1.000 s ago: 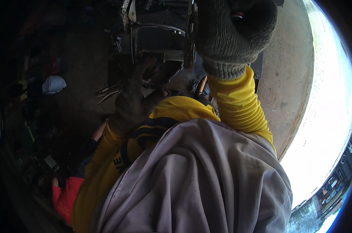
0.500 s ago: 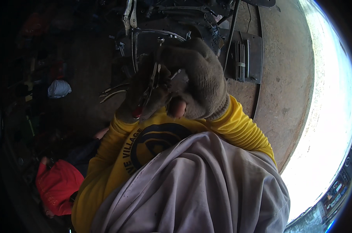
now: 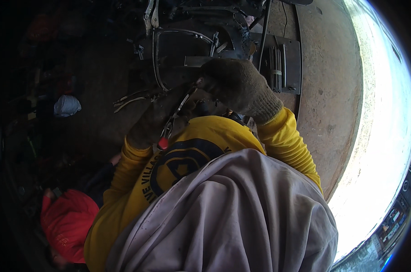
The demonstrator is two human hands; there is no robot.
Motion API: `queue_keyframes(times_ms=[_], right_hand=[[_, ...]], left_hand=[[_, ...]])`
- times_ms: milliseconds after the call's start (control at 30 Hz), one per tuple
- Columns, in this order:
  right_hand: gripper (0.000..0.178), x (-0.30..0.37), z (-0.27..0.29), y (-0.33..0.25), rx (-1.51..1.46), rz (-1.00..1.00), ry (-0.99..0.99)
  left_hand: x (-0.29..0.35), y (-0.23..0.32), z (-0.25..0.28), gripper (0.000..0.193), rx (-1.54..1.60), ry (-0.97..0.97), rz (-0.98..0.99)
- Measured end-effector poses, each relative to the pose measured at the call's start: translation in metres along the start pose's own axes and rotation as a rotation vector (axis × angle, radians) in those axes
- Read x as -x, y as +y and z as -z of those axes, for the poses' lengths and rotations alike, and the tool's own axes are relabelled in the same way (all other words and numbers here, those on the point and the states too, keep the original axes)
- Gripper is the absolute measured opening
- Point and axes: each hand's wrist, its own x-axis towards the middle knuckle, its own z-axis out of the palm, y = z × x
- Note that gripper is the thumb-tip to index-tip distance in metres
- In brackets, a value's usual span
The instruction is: The person uses an angle grinder to smooth a metal frame, then positions a metal rod with locking pliers and welds it onto the frame.
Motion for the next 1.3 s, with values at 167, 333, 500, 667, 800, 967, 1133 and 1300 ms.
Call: queue_keyframes(times_ms=[167,333,500,667,800,967,1133,1300], right_hand=[[0.024,0.006,-0.002,-0.001,0.063,0.054,-0.001],[0.027,0.012,-0.013,0.009,0.095,0.108,0.045],[0.027,0.013,-0.016,0.008,0.119,0.124,0.048],[0.027,0.012,-0.015,-0.007,0.011,0.067,0.103],[0.030,0.007,-0.010,-0.018,0.065,-0.115,-0.005],[0.035,0.006,-0.015,-0.018,0.061,-0.025,0.044],[0.028,-0.002,-0.016,-0.032,0.012,-0.099,0.012],[0.022,-0.011,-0.011,-0.035,0.176,-0.034,-0.046]], left_hand=[[0.002,0.005,-0.002,0.071,-0.137,0.004,-0.077],[0.007,0.004,0.001,0.069,-0.137,-0.058,-0.034],[0.009,0.008,0.000,0.070,-0.169,-0.015,-0.095],[0.007,0.007,-0.001,0.072,-0.127,0.026,-0.132],[0.009,0.000,0.000,0.073,-0.134,0.049,-0.220],[0.010,0.014,0.010,0.073,-0.057,-0.023,-0.096],[0.024,0.007,0.010,0.071,-0.074,0.101,-0.172],[0.023,-0.003,0.006,0.071,-0.177,0.163,-0.258]])
